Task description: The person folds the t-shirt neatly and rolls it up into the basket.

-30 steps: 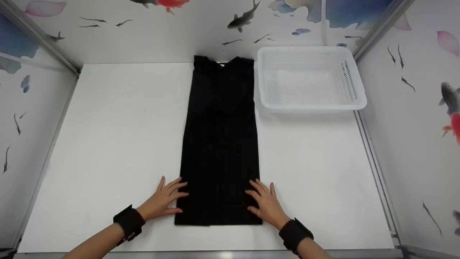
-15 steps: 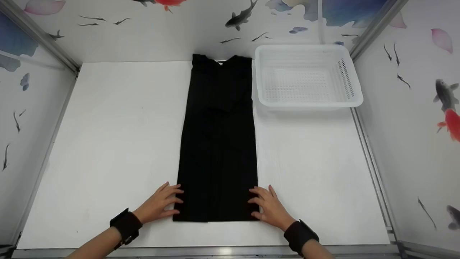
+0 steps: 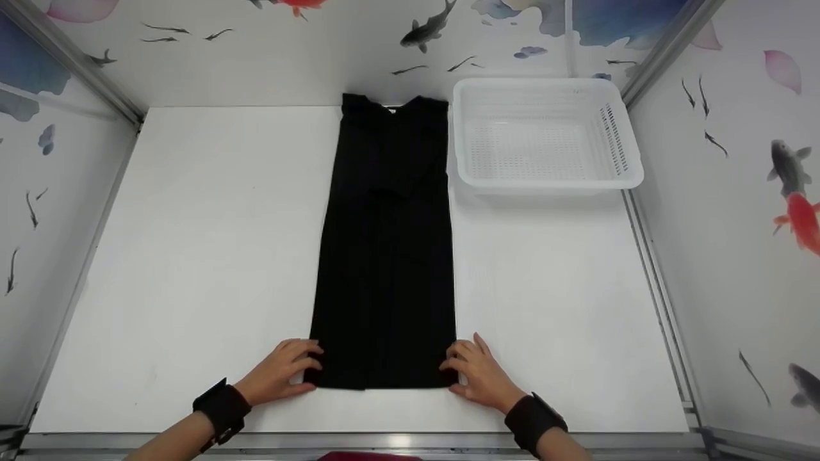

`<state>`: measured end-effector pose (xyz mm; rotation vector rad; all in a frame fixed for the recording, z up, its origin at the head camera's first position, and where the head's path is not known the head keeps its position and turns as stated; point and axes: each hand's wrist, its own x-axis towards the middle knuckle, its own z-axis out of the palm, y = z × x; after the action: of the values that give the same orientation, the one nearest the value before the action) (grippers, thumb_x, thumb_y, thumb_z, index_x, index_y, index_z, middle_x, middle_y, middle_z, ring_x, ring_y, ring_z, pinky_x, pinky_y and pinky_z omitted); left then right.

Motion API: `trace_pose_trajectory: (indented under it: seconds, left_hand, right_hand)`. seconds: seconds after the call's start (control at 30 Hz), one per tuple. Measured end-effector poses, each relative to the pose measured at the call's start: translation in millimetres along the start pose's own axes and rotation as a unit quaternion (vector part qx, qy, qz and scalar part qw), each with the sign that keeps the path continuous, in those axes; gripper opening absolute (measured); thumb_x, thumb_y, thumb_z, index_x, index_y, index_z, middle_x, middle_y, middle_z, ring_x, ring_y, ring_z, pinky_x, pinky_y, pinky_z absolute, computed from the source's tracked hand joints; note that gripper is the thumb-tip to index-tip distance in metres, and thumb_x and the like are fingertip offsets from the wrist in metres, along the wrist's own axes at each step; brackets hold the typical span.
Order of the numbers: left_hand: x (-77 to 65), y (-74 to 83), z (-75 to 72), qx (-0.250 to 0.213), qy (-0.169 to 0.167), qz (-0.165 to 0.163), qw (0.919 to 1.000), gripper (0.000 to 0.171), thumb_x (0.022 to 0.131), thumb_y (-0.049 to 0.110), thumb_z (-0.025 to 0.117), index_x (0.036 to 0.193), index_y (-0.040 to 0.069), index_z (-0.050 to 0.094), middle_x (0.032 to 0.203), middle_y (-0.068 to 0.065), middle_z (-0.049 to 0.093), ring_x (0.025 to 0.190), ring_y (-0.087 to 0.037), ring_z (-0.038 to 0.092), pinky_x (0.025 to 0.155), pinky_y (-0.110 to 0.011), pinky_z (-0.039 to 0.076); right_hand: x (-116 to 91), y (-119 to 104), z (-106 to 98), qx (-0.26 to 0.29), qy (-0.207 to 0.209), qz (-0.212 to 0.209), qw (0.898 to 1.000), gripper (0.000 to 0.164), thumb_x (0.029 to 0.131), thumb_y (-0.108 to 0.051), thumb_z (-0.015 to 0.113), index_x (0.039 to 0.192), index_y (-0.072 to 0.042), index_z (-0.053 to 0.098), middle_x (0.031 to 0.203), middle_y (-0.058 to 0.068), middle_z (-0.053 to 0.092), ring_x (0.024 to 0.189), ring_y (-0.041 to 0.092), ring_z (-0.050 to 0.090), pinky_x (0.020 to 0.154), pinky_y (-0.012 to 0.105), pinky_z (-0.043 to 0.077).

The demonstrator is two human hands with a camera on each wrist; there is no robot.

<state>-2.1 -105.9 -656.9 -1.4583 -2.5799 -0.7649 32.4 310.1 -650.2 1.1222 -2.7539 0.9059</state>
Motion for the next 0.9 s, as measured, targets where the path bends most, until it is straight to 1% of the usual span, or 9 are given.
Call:
trace_pose_trajectory:
  seconds: [0.17, 0.3, 0.4, 0.53, 0.63, 0.7, 0.8, 0.9]
  left_hand:
    - [3.6, 2.1, 0.5, 0.046, 0.012, 0.004, 0.9989, 0.022, 0.069, 0.026, 0.076, 0.085, 0.017, 0.064, 0.104, -0.002, 0.057, 0.103, -0.019, 0.052, 0.08, -0.033, 0.042]
    - [9.0, 3.7, 1.9, 0.077, 0.018, 0.003, 0.9969, 0.016, 0.068, 0.018, 0.073, 0.081, 0.017, 0.064, 0.097, 0.001, 0.057, 0.095, -0.015, 0.052, 0.073, -0.03, 0.04]
    - [12.5, 5.6, 1.6, 0.092, 0.022, -0.006, 0.9955, 0.018, 0.066, 0.012, 0.07, 0.081, 0.016, 0.061, 0.093, 0.002, 0.056, 0.09, -0.013, 0.052, 0.069, -0.029, 0.039]
    - [17.4, 6.4, -1.4, 0.099, 0.023, -0.019, 0.9946, 0.025, 0.065, 0.006, 0.067, 0.087, 0.015, 0.058, 0.088, 0.003, 0.055, 0.083, -0.013, 0.053, 0.068, -0.028, 0.038]
    - [20.5, 5.7, -5.0, 0.089, 0.026, -0.031, 0.9952, 0.032, 0.064, 0.003, 0.066, 0.092, 0.014, 0.058, 0.086, 0.003, 0.056, 0.079, -0.012, 0.054, 0.068, -0.028, 0.038]
    - [22.8, 4.4, -8.3, 0.071, 0.03, -0.038, 0.9963, 0.032, 0.064, 0.002, 0.066, 0.093, 0.014, 0.059, 0.086, 0.003, 0.056, 0.077, -0.011, 0.055, 0.067, -0.027, 0.038]
    - [27.1, 2.0, -14.6, 0.033, 0.037, -0.048, 0.9976, 0.027, 0.068, 0.001, 0.067, 0.091, 0.014, 0.062, 0.085, 0.004, 0.059, 0.076, -0.009, 0.056, 0.066, -0.026, 0.039]
    - [32.7, -0.7, -21.7, -0.004, 0.034, -0.068, 0.9971, 0.021, 0.072, 0.004, 0.068, 0.091, 0.013, 0.064, 0.087, 0.004, 0.062, 0.076, -0.008, 0.057, 0.065, -0.024, 0.04]
  right_hand:
    - [5.2, 1.6, -0.3, -0.024, 0.008, -0.014, 1.0, 0.03, 0.055, -0.008, 0.081, 0.081, -0.016, 0.068, 0.09, -0.002, 0.056, 0.095, 0.022, 0.051, 0.084, 0.057, 0.035]
    - [9.1, 1.6, 0.5, -0.039, 0.026, -0.019, 0.999, 0.023, 0.057, -0.007, 0.079, 0.075, -0.015, 0.067, 0.086, -0.003, 0.057, 0.09, 0.019, 0.053, 0.079, 0.052, 0.038]
    - [11.8, 2.0, 0.6, -0.036, 0.038, -0.005, 0.999, 0.021, 0.059, -0.007, 0.078, 0.074, -0.015, 0.064, 0.084, -0.004, 0.058, 0.087, 0.017, 0.054, 0.075, 0.045, 0.038]
    - [14.0, 2.3, -1.2, -0.018, 0.041, 0.025, 0.999, 0.02, 0.062, -0.005, 0.075, 0.077, -0.014, 0.064, 0.082, -0.005, 0.059, 0.083, 0.016, 0.054, 0.069, 0.04, 0.038]
    - [15.9, 1.8, -5.1, 0.01, 0.032, 0.05, 0.998, 0.019, 0.066, -0.003, 0.073, 0.081, -0.012, 0.066, 0.082, -0.005, 0.061, 0.08, 0.015, 0.054, 0.066, 0.036, 0.04]
    - [17.7, 1.5, -8.9, 0.038, 0.023, 0.068, 0.997, 0.018, 0.069, -0.001, 0.071, 0.084, -0.01, 0.067, 0.083, -0.003, 0.063, 0.079, 0.014, 0.055, 0.065, 0.032, 0.043]
    - [22.2, 1.1, -15.5, 0.085, 0.01, 0.086, 0.993, 0.017, 0.075, 0.003, 0.067, 0.089, -0.007, 0.068, 0.082, 0.001, 0.064, 0.071, 0.009, 0.055, 0.058, 0.024, 0.044]
    - [29.3, 1.7, -22.4, 0.111, 0.009, 0.088, 0.99, 0.019, 0.077, 0.006, 0.064, 0.092, -0.004, 0.067, 0.08, 0.003, 0.064, 0.064, 0.005, 0.053, 0.052, 0.019, 0.042]
